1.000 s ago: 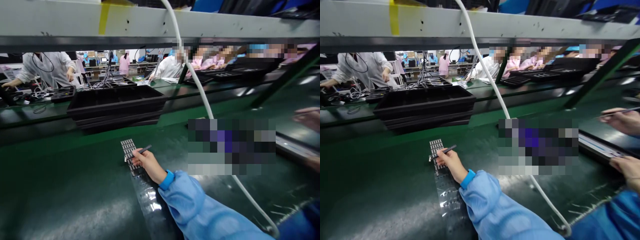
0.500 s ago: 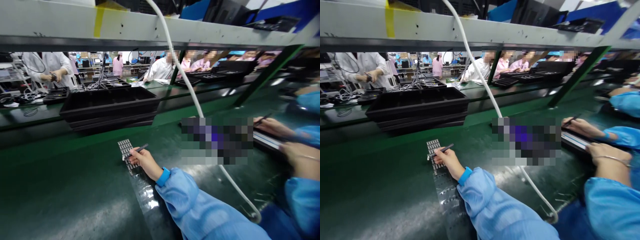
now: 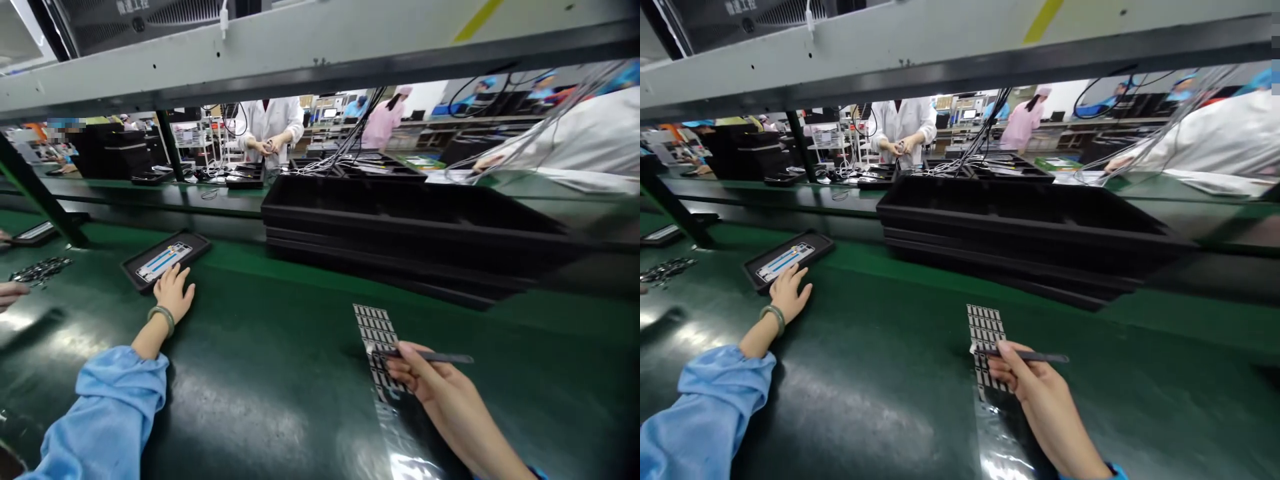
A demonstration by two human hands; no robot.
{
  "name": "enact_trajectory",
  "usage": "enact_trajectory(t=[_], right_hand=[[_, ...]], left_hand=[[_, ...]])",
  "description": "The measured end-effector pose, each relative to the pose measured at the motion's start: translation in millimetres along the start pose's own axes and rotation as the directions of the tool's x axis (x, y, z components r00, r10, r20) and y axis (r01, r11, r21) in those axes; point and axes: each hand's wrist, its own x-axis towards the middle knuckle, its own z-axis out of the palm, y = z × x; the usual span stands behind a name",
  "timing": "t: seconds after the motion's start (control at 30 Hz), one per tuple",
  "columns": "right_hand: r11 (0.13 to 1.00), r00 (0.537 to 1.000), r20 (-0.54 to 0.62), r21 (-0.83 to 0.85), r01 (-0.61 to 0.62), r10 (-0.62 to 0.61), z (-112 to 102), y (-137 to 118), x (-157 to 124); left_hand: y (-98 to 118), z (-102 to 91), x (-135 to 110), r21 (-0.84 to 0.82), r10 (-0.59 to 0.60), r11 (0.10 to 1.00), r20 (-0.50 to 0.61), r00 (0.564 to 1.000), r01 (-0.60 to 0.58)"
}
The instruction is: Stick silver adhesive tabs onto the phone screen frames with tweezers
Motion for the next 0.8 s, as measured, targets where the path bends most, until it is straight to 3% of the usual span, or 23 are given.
enact_trajectory(t=[0.23, 0.53, 0.8], right_hand=[[0.999, 1.0, 0.004, -0.036, -0.002, 0.002, 2.3, -4.8, -4.7], [1.0, 1.0, 0.002, -0.028, -0.01, 0.01, 0.3, -1.1, 0.0], [0.999, 0.998, -0.063, -0.037, -0.012, 0.009, 7.1, -7.5, -4.9]], left_hand=[[-37.0, 8.9, 12.3, 0.016, -0.213, 0.977, -0.052, 0.976, 0.214], [-43.4, 16.7, 15.3, 0.059, -0.188, 0.98, -0.028, 0.982, 0.19], [-38.0, 4.5, 11.9, 0.123, -0.17, 0.978, -0.019, 0.985, 0.171]])
